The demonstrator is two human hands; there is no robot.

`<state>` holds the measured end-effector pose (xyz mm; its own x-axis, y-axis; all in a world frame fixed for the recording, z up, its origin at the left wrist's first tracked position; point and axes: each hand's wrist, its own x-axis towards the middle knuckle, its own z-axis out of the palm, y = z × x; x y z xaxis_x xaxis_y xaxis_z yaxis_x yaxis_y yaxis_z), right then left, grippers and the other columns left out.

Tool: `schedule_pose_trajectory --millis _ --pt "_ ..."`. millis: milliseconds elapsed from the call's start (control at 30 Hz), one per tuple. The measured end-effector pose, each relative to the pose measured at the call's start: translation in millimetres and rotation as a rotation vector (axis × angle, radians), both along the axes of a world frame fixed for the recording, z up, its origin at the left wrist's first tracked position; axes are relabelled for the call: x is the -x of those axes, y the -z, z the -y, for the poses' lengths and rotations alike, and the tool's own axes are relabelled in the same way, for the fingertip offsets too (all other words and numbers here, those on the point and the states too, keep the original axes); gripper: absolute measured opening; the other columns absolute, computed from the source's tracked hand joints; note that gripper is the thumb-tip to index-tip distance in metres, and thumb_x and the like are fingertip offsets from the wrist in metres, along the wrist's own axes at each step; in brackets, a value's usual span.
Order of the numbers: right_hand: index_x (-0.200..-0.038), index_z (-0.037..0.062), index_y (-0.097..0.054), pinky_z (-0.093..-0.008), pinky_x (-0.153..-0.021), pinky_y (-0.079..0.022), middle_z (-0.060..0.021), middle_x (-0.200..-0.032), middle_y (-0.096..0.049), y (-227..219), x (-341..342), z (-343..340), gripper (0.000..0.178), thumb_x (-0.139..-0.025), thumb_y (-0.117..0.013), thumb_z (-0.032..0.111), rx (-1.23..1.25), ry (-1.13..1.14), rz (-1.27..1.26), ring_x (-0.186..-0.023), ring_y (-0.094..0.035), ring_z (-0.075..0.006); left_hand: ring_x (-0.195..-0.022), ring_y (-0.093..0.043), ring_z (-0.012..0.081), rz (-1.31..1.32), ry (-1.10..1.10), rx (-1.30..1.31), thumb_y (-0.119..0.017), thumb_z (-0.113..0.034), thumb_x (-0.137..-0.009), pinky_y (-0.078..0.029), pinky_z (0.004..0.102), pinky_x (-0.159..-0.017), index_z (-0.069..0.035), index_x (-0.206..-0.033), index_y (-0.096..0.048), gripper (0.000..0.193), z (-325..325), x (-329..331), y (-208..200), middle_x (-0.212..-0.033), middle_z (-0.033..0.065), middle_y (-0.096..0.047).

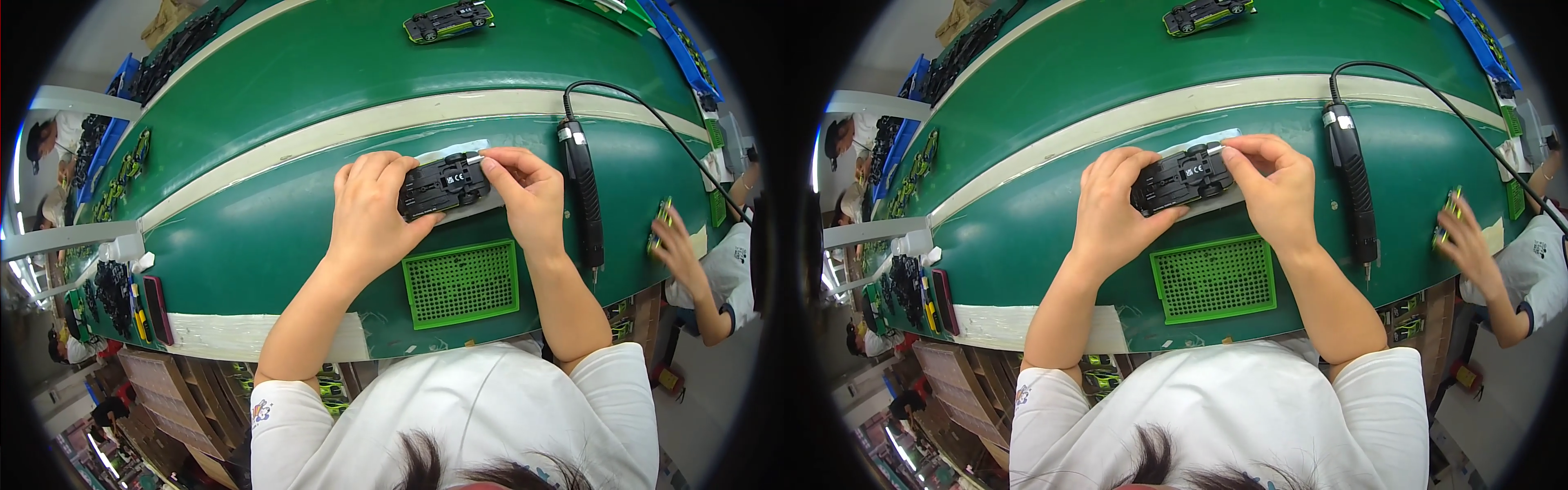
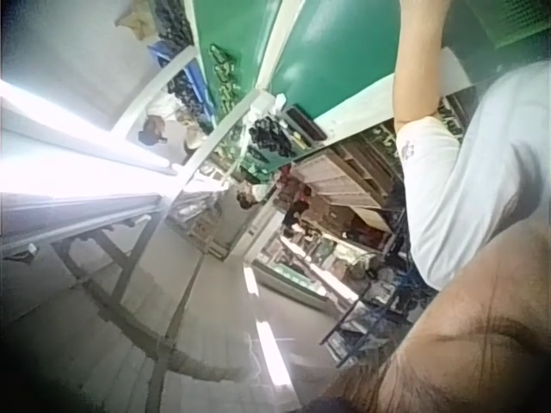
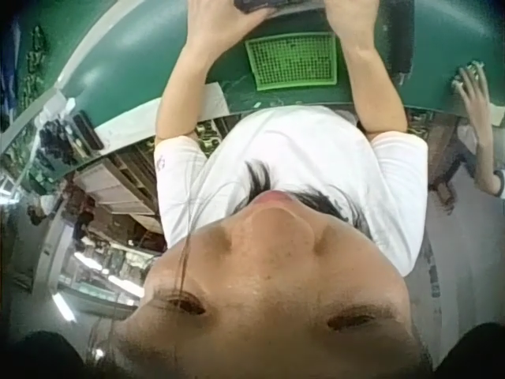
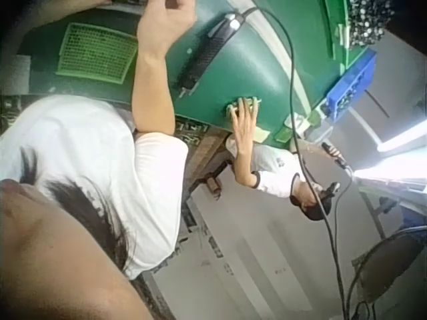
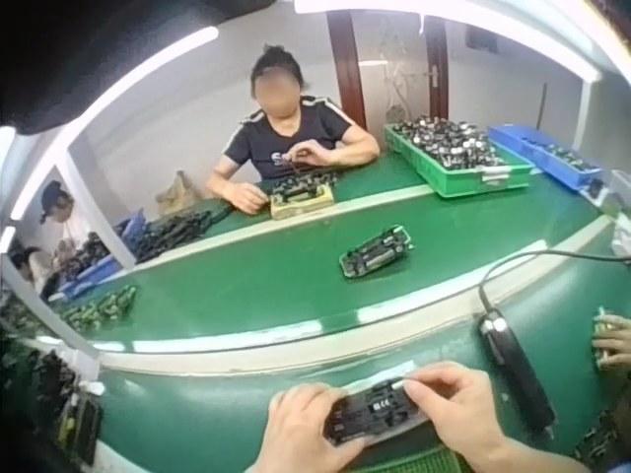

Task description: The person assembles a toy car by hand, attaching plastic components with screws using an electric screwdriver.

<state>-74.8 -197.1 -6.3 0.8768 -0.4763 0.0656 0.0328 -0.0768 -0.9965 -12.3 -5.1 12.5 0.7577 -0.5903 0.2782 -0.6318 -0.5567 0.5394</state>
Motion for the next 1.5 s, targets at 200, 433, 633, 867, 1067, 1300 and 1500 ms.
schedule_pose_trajectory --millis 200,433,633,867,1067,1300,1500 --pt "-0.098 -0.0013 -0.065 -0.0221 -0.067 -0.049 -0.0062 -0.084 -0.069 -20 -5 -8 0.023 -0.082 -0.077 0.01 -0.133 -0.035 -0.081 -0.077 -0.063 -0.0085 -0.107 -0.057 0.03 -0.017 0.006 0.007 -0.089 -0.018 -0.058 -0.041 0.0402 -0.096 -0.003 -0.111 -0.061 0.062 -2 -1 0 -0.108 0.0108 -0.063" --pt "-0.094 -0.0004 -0.062 -0.021 -0.063 -0.048 -0.0049 -0.078 -0.067 -36 -15 -16 0.024 -0.08 -0.078 0.011 -0.168 -0.097 0.02 -0.07 -0.061 -0.0076 -0.102 -0.06 0.029 -0.044 -0.062 0.08 -0.092 -0.016 -0.055 -0.047 0.0407 -0.091 -0.005 -0.125 -0.051 0.081 -6 4 10 -0.109 0.0109 -0.062" --pt "-0.094 -0.0002 -0.061 -0.0185 -0.065 -0.048 -0.0022 -0.079 -0.064 -62 -23 -33 0.02 -0.081 -0.076 0.005 -0.004 -0.155 0.105 -0.071 -0.059 -0.0053 -0.109 -0.056 0.0334 -0.171 -0.071 0.179 -0.093 -0.022 -0.056 -0.044 0.0444 -0.097 -0.009 -0.138 -0.039 0.098 -10 3 17 -0.118 0.0135 -0.059" --pt "-0.093 -0.0004 -0.063 -0.019 -0.064 -0.048 -0.0029 -0.077 -0.065 -64 -33 -31 0.021 -0.082 -0.077 0.01 -0.093 -0.174 0.14 -0.069 -0.06 -0.006 -0.111 -0.056 0.034 -0.032 0.004 0.306 -0.095 -0.023 -0.052 -0.048 0.0425 -0.094 -0.003 -0.135 -0.044 0.1 -18 1 -2 -0.12 0.0153 -0.059" --pt "-0.1 0.0004 -0.062 -0.0181 -0.064 -0.048 -0.0046 -0.082 -0.068 -65 -34 -18 0.028 -0.085 -0.076 0.019 -0.201 -0.218 0.176 -0.072 -0.062 -0.0064 -0.092 -0.062 0.0292 0.047 -0.182 0.303 -0.091 -0.019 -0.061 -0.051 0.0369 -0.081 -0.002 -0.117 -0.06 0.066 -47 -5 -18 -0.101 0.0123 -0.064" --pt "-0.13 0.0068 -0.054 -0.0396 -0.104 -0.042 -0.0089 -0.128 -0.059 -38 -15 35 0.071 -0.064 -0.08 0.004 0.674 -0.587 0.139 -0.122 -0.052 -0.0291 -0.093 -0.058 0.0313 0.158 -0.413 -0.132 -0.087 -0.033 -0.067 -0.048 0.0403 -0.082 -0.001 -0.114 -0.061 0.063 -123 -16 14 -0.101 0.0128 -0.062" --pt "-0.134 0.0076 -0.051 -0.0407 -0.109 -0.04 -0.0097 -0.128 -0.059 -27 -18 24 0.079 -0.061 -0.081 0.001 0.734 -0.61 0.116 -0.124 -0.051 -0.0317 -0.112 -0.052 0.0353 0.151 -0.46 -0.327 -0.088 -0.039 -0.065 -0.044 0.0451 -0.094 0.001 -0.119 -0.06 0.073 -137 -9 34 -0.12 0.0171 -0.056"
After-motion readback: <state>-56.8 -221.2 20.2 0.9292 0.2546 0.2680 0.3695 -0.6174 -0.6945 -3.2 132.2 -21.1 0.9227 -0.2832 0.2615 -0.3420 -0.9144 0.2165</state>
